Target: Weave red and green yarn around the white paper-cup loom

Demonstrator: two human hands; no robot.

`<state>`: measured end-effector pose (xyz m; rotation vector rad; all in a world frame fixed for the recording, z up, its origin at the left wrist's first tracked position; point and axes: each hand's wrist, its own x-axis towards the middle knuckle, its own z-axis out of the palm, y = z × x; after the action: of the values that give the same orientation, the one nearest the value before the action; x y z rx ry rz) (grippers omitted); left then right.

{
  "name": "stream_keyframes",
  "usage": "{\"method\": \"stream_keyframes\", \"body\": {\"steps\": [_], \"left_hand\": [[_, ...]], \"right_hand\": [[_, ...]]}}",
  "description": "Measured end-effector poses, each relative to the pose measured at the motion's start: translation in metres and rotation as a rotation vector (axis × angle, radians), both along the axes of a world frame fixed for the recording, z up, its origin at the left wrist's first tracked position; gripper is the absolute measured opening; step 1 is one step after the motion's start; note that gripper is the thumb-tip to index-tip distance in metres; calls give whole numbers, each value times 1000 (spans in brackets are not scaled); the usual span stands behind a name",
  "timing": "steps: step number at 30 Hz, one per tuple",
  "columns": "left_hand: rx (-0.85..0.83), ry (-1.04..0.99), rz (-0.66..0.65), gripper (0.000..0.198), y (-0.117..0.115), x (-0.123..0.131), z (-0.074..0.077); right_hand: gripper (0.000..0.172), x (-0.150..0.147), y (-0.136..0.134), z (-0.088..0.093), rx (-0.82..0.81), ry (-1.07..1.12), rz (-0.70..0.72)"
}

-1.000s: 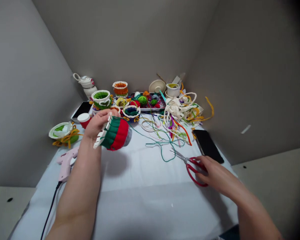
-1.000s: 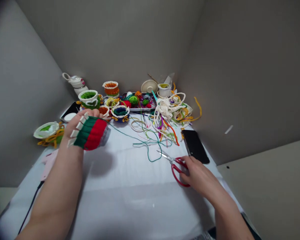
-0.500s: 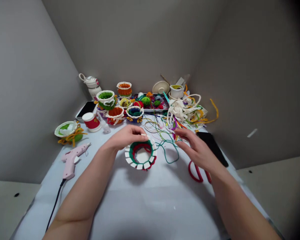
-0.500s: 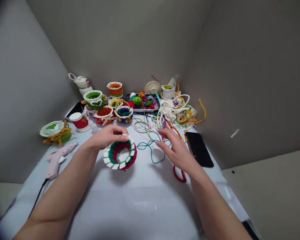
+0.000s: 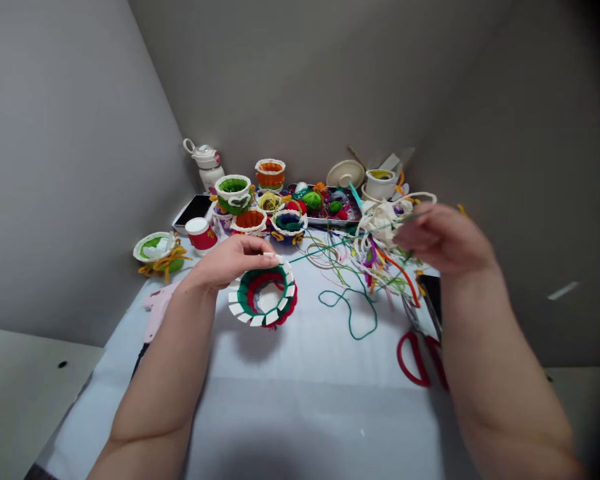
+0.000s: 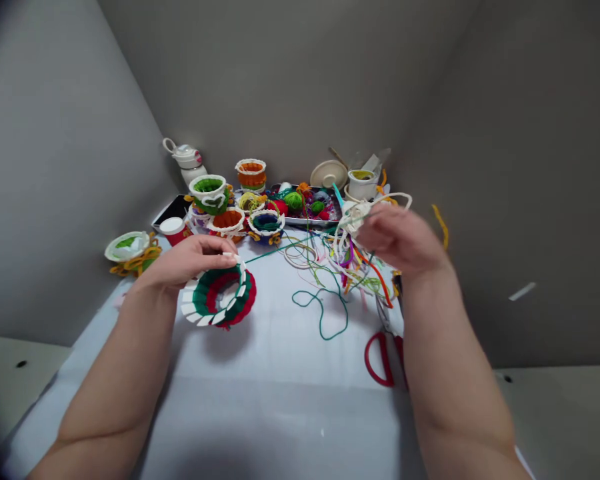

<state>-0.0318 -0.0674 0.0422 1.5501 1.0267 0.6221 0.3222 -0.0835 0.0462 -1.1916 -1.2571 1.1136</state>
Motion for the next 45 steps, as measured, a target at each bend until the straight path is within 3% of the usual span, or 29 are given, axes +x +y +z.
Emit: {"method": "stream_keyframes", "body": {"steps": [2, 4, 7, 10, 13, 16, 22, 25, 35, 40, 45], "left_hand": [[-9, 12, -23, 27, 1, 4, -3], [-27, 26, -49, 27, 2, 11, -8], [-64, 44, -99, 26, 0, 25, -20], [-87, 81, -131, 25, -4, 40, -32], [-87, 108, -145, 25, -7, 54, -45], [-51, 97, -113, 27, -6, 63, -59], [-113, 76, 10, 34, 4, 62, -82], [-128, 76, -8, 35, 6, 60, -86], [-128, 71, -5, 28, 9, 58, -87], [-134, 48, -27, 29, 8, 58, -86], [-109, 79, -11, 26, 7, 58, -86]], "right_hand": [[46, 15, 3, 19, 195, -11, -245], [53, 22, 6, 25, 298, -248, -359], [37, 14, 8, 12, 264, -702, -340], [27, -16, 3, -16, 268, -820, -269], [30, -61, -10, -44, 312, -768, -42], [41, -95, -18, -70, 242, -447, 312], [63, -94, -10, -108, -18, -375, 394], [59, -85, -7, -110, -94, -347, 423], [25, -80, -9, -95, -117, -256, 461], [16, -80, -10, -97, -95, -283, 539], [14, -81, -9, -100, -126, -246, 510]]}}
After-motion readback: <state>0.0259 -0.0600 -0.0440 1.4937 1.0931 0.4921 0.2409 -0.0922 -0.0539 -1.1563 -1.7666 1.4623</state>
